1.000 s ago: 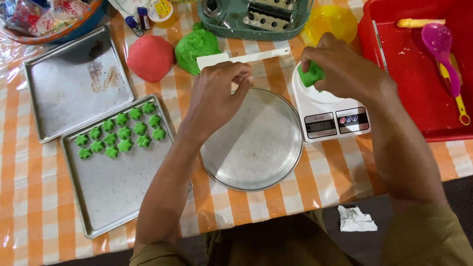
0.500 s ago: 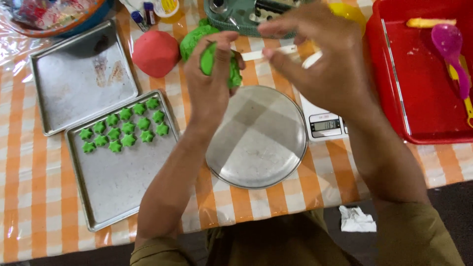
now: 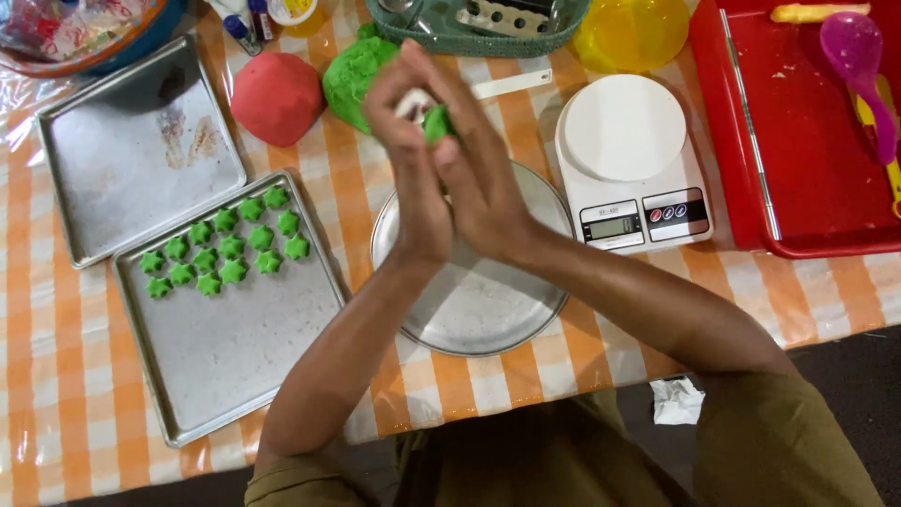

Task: Rolling out green dough, cutting star shapes with a mold, and rolling the excess dough into a ball.

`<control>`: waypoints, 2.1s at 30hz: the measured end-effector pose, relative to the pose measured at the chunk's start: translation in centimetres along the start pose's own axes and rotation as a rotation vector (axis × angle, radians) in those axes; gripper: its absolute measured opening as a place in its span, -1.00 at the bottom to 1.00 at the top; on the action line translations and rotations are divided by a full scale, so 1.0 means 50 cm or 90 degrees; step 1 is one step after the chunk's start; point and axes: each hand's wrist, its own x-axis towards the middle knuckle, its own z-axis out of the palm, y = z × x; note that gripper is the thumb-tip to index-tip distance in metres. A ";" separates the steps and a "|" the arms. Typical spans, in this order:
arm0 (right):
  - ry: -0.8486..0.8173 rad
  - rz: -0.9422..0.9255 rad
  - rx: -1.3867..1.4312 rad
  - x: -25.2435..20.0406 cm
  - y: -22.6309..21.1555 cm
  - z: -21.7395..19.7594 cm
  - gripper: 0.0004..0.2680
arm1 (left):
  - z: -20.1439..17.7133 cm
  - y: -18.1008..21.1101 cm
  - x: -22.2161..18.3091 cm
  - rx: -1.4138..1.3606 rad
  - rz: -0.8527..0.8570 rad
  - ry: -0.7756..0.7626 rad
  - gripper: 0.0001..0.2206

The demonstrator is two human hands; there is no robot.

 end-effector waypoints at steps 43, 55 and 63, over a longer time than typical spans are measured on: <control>-0.071 0.339 0.112 0.083 -0.013 -0.105 -0.51 | -0.127 -0.039 0.036 0.934 -0.380 -0.679 0.28; 0.064 0.658 0.493 0.071 0.015 -0.076 -0.75 | -0.050 0.007 0.026 0.579 0.102 -0.094 -0.40; 0.067 0.480 0.532 0.077 0.028 -0.107 -0.84 | -0.012 0.029 0.009 0.457 0.242 0.022 -0.65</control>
